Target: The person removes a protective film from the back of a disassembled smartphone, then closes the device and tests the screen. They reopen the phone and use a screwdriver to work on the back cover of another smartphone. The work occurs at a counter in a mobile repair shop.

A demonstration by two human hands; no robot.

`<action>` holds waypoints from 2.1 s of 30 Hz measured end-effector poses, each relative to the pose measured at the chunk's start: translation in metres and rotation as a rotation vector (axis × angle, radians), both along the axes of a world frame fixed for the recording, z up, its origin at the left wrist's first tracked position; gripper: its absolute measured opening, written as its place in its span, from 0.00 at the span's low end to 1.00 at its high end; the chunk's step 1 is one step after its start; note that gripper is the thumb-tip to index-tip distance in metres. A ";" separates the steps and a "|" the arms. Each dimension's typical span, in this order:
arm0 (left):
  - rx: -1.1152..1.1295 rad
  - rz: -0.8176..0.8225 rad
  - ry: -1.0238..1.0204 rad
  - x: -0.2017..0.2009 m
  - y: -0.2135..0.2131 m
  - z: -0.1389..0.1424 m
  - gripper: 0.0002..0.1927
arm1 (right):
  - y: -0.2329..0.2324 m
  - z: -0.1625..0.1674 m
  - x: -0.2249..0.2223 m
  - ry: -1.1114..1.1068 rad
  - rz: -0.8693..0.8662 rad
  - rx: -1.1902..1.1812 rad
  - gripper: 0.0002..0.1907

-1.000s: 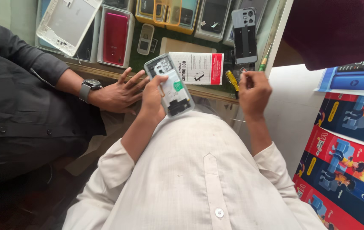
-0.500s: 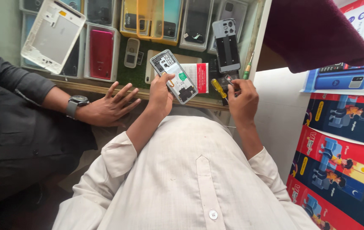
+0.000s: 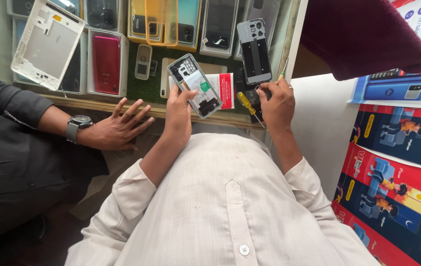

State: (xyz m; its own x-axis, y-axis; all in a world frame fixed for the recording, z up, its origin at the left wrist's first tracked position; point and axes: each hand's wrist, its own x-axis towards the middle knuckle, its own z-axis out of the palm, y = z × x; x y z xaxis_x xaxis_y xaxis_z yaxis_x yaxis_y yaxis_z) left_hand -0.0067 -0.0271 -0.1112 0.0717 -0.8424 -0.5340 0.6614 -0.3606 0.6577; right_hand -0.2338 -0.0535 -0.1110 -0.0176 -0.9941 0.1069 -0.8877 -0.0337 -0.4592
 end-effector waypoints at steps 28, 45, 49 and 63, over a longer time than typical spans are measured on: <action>-0.234 -0.403 -0.308 -0.020 0.019 0.005 0.08 | 0.029 0.023 0.009 -0.590 -0.076 0.266 0.05; -0.023 -0.164 0.176 -0.002 0.032 0.007 0.11 | -0.012 0.017 -0.001 -0.258 -0.037 0.220 0.06; -0.058 -0.128 0.099 -0.003 0.037 0.007 0.10 | 0.010 0.028 0.002 -0.940 -0.029 0.334 0.07; -0.155 -0.272 -0.122 -0.008 0.041 0.012 0.10 | 0.034 0.032 0.024 -1.360 0.021 0.740 0.09</action>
State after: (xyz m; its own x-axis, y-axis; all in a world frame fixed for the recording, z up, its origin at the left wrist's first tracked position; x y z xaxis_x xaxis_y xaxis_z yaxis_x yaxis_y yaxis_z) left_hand -0.0145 0.0137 -0.0993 -0.1116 -0.9099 -0.3996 0.4679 -0.4028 0.7866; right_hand -0.2100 -0.0196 -0.0795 0.3239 -0.8175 -0.4762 0.1969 0.5506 -0.8112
